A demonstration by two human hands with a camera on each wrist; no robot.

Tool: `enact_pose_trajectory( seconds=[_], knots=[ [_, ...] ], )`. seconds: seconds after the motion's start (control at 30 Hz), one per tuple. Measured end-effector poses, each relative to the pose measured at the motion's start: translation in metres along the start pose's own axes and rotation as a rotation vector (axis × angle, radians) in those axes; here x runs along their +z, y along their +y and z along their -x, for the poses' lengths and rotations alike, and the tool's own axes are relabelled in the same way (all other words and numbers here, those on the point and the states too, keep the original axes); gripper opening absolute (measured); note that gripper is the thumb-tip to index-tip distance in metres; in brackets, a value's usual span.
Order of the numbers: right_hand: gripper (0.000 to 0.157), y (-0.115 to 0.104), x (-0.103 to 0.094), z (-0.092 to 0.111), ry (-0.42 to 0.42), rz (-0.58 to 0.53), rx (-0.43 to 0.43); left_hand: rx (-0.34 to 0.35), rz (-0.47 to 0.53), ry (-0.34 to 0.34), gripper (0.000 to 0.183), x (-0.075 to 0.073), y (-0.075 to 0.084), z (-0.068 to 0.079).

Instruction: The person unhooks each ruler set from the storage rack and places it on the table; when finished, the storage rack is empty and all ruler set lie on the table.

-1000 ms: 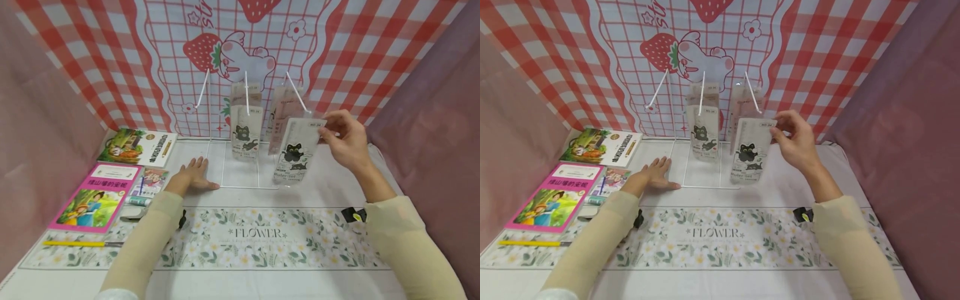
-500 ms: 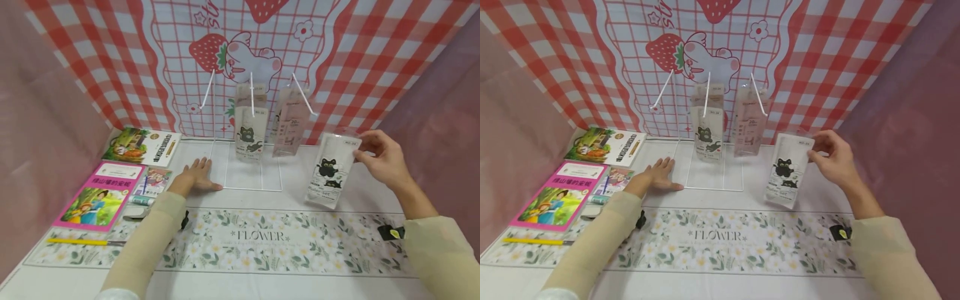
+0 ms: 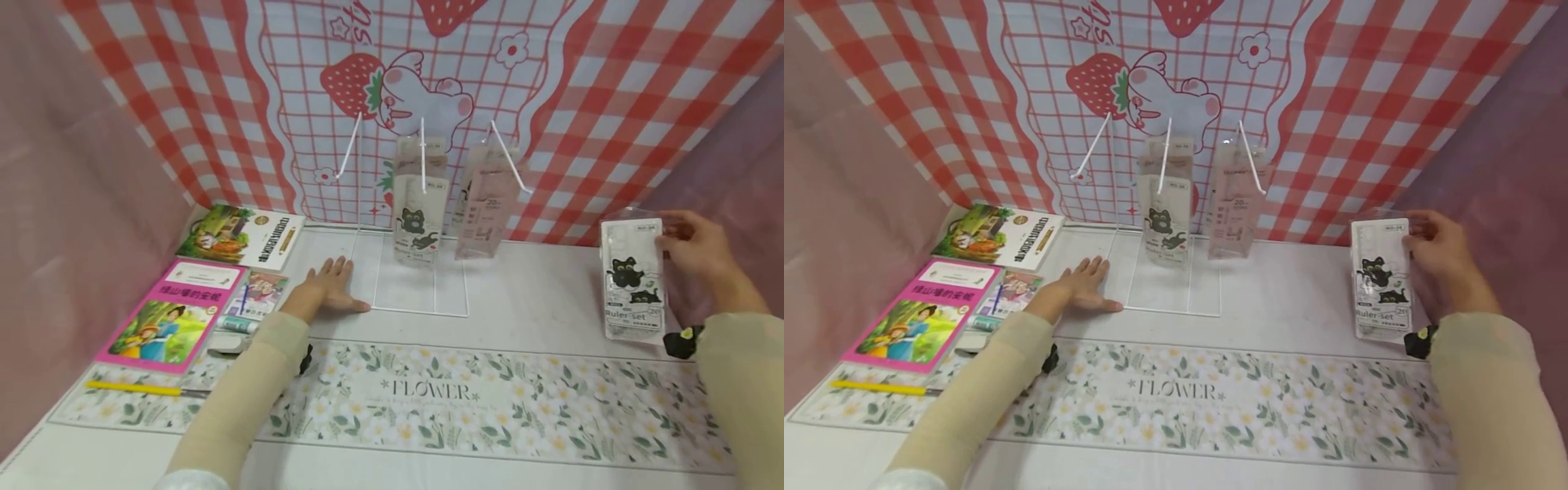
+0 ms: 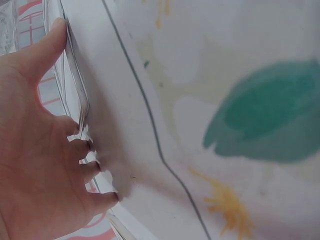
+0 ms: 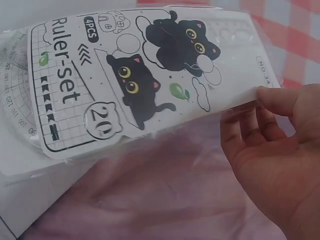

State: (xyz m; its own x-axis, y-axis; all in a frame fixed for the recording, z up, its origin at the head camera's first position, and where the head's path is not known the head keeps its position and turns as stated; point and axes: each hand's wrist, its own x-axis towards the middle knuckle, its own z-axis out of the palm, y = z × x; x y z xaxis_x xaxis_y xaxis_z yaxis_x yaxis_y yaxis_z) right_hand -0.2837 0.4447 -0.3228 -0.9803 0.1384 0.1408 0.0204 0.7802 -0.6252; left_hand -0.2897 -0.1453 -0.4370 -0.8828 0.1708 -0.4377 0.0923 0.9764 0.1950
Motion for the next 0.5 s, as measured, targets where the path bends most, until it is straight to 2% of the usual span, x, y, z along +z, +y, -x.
enact_pose_trajectory(
  seconds=[0.13, 0.33, 0.5],
  knots=[
    [0.061, 0.011, 0.007, -0.008, 0.007, 0.031, 0.038, 0.003, -0.011, 0.007, 0.117, 0.000, 0.000, 0.001],
    [0.081, 0.033, 0.031, -0.011, -0.017, 0.017, 0.065, 0.000, -0.019, 0.010, 0.117, 0.002, -0.001, 0.001],
    [0.082, 0.052, 0.046, -0.009, -0.051, 0.138, 0.112, -0.011, -0.019, 0.011, 0.117, 0.003, 0.000, 0.001]
  ],
)
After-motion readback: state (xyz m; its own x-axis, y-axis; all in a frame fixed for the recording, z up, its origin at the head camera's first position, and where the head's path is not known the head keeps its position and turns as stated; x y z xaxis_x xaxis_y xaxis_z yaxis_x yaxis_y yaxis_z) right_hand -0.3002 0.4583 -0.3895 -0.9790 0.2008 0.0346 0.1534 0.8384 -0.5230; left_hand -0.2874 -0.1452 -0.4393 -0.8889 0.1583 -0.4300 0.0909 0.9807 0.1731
